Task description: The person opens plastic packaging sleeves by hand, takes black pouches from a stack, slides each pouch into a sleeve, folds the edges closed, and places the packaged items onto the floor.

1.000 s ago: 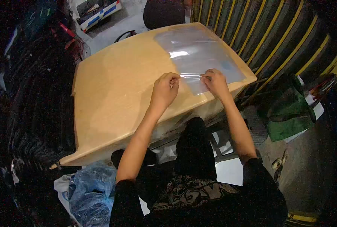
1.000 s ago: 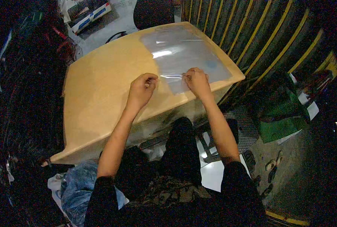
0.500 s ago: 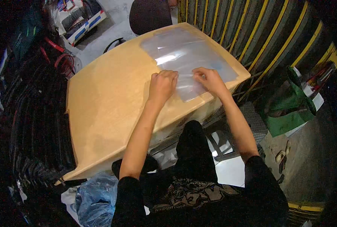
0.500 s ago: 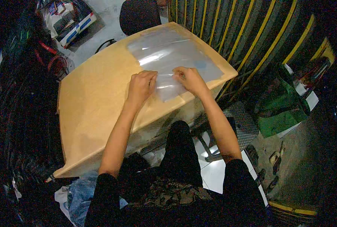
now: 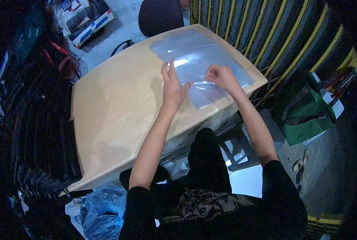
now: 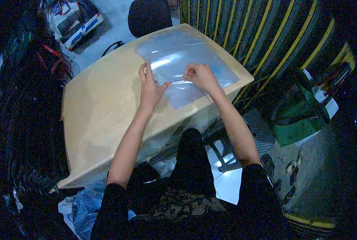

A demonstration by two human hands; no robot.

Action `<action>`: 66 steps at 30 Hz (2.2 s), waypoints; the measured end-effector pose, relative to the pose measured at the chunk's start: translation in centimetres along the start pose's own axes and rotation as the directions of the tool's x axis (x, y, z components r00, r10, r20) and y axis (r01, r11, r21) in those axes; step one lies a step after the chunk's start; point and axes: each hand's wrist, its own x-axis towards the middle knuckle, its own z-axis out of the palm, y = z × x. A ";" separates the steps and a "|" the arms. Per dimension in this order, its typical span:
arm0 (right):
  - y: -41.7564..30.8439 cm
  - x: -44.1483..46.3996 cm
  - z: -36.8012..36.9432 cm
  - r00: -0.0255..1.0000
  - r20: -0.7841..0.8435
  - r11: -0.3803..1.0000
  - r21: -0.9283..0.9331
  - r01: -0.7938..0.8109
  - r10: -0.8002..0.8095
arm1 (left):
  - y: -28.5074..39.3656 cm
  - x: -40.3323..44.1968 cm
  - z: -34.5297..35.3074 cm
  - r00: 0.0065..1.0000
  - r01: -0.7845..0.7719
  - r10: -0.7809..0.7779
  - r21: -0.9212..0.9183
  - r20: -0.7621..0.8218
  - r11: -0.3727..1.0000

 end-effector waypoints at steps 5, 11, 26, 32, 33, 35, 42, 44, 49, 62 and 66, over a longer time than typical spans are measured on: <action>0.9 0.7 0.2 0.980 0.024 0.919 0.344 -0.194 0.197 | -1.4 -0.8 0.6 0.968 0.210 -0.198 -0.064 0.156 0.976; 1.7 1.8 -1.2 0.915 0.165 0.721 0.569 -0.394 0.369 | -2.0 -1.0 0.6 0.969 -0.018 0.022 -0.020 0.248 1.000; -3.6 4.0 -8.1 0.984 -0.127 0.985 0.104 0.139 -0.125 | 1.6 8.8 8.0 0.904 0.363 -0.226 -0.370 0.362 0.855; -11.0 -4.4 -13.4 0.901 0.319 0.955 0.086 0.283 -0.296 | -3.3 13.8 12.9 0.823 0.434 -0.360 -0.895 0.439 -0.100; -11.3 -5.8 -13.8 0.834 0.443 0.944 0.150 0.293 -0.329 | -3.5 14.8 13.0 0.835 0.403 -0.352 -0.906 0.423 -0.132; -10.7 -7.5 -13.7 0.749 0.536 0.918 0.286 0.275 -0.391 | -4.3 16.1 13.1 0.850 0.350 -0.346 -0.916 0.398 -0.194; -10.9 -7.4 -15.3 0.972 0.062 0.964 0.156 0.214 -0.225 | -3.5 16.5 8.7 0.847 0.423 -0.257 -0.882 0.466 -0.207; -10.8 -5.6 -16.0 0.978 -0.205 0.835 0.532 0.143 -0.037 | -6.3 16.2 8.1 0.928 0.332 -0.176 -0.943 0.329 -0.011; -13.1 -0.5 -16.6 0.975 -0.159 0.646 0.731 0.221 -0.153 | -9.8 16.4 -4.1 0.905 0.124 -0.407 -0.992 0.125 -0.029; -18.8 1.2 12.9 0.594 0.421 0.721 0.278 0.634 -0.685 | -8.8 -9.0 -25.4 0.710 0.507 -0.641 -0.420 -0.293 0.753; -19.1 0.3 15.4 0.562 0.586 0.810 0.366 0.459 -0.584 | -2.0 -13.4 -22.2 0.898 0.435 -0.406 0.198 -0.169 0.878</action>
